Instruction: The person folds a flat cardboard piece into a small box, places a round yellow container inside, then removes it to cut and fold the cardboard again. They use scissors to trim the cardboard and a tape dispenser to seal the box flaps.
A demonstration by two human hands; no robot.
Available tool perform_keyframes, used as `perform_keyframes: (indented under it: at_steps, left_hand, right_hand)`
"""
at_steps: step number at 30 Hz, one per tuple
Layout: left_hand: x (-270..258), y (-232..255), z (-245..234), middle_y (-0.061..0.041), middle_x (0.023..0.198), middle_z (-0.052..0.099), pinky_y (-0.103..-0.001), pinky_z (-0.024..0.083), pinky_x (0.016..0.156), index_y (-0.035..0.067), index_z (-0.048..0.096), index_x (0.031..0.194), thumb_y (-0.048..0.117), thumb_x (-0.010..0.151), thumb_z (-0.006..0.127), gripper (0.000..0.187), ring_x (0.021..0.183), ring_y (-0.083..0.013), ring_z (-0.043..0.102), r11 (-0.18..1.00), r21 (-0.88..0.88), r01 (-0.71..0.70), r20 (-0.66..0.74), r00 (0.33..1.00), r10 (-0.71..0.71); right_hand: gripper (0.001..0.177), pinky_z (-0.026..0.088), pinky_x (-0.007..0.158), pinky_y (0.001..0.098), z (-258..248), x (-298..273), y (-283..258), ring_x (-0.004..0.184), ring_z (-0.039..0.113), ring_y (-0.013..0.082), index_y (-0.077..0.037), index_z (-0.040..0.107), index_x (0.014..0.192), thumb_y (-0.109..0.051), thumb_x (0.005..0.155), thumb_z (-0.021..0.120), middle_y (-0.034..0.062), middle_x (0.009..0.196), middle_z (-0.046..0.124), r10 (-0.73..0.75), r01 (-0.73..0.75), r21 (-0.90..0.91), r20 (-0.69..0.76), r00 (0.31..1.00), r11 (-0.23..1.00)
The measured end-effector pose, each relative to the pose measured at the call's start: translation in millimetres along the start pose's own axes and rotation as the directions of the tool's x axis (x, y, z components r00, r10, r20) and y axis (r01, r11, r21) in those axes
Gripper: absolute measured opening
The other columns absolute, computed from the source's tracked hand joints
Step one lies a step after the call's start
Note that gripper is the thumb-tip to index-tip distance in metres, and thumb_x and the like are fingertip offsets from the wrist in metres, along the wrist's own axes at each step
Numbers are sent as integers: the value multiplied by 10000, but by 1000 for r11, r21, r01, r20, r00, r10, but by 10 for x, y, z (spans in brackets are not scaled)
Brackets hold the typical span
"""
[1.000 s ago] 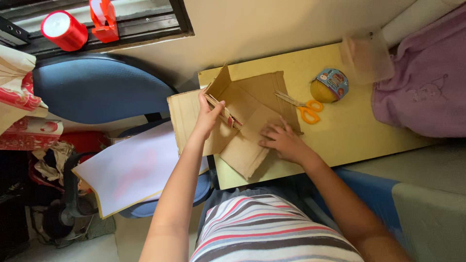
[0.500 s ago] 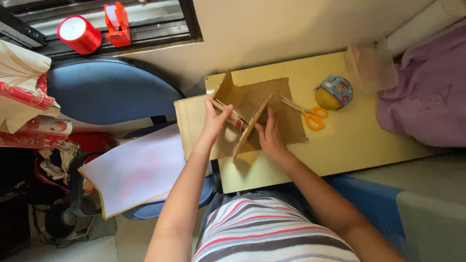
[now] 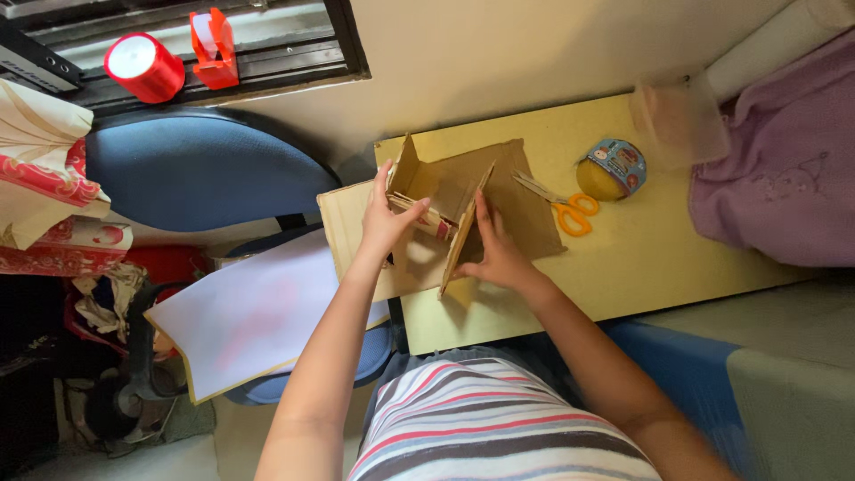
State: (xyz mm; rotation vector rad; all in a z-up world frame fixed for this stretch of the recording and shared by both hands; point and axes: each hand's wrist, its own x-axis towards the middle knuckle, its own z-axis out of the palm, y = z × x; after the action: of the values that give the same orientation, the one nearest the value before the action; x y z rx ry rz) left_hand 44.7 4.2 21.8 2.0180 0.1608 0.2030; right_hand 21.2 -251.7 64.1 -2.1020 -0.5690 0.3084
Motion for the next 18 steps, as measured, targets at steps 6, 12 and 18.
perform_keyframes:
  at_steps: [6, 12, 18]
  left_hand:
    - [-61, 92, -50, -188, 1424, 572, -386, 487, 1057, 141, 429, 1520, 453, 747, 893, 954, 1291, -290, 614, 995, -18, 98, 4, 995, -98]
    - [-105, 377, -39, -108, 1230, 702, -369, 557, 928, 126, 538, 1380, 432, 712, 870, 806, 1097, -234, 716, 982, -39, 185, -61, 980, -187]
    - [-188, 723, -141, -128, 1129, 738, -425, 555, 883, 130, 538, 1346, 514, 724, 877, 806, 1037, -303, 715, 951, 227, 208, -65, 978, -199]
  right_hand:
    - [1494, 257, 1206, 531, 30, 28, -33, 1532, 144, 492, -152, -102, 1616, -321, 599, 979, 309, 1660, 80, 11, -11, -2, 12, 1000, 1000]
    - [1484, 243, 1231, 514, 59, 9, 81, 1559, 141, 460, -139, -88, 1635, -329, 611, 969, 276, 1686, 85, 6, -7, 8, 16, 1000, 1000]
    - [1476, 219, 1257, 496, 63, -38, 270, 1573, 149, 440, -106, -64, 1633, -333, 613, 979, 262, 1697, 94, -97, 97, 6, -4, 995, 995]
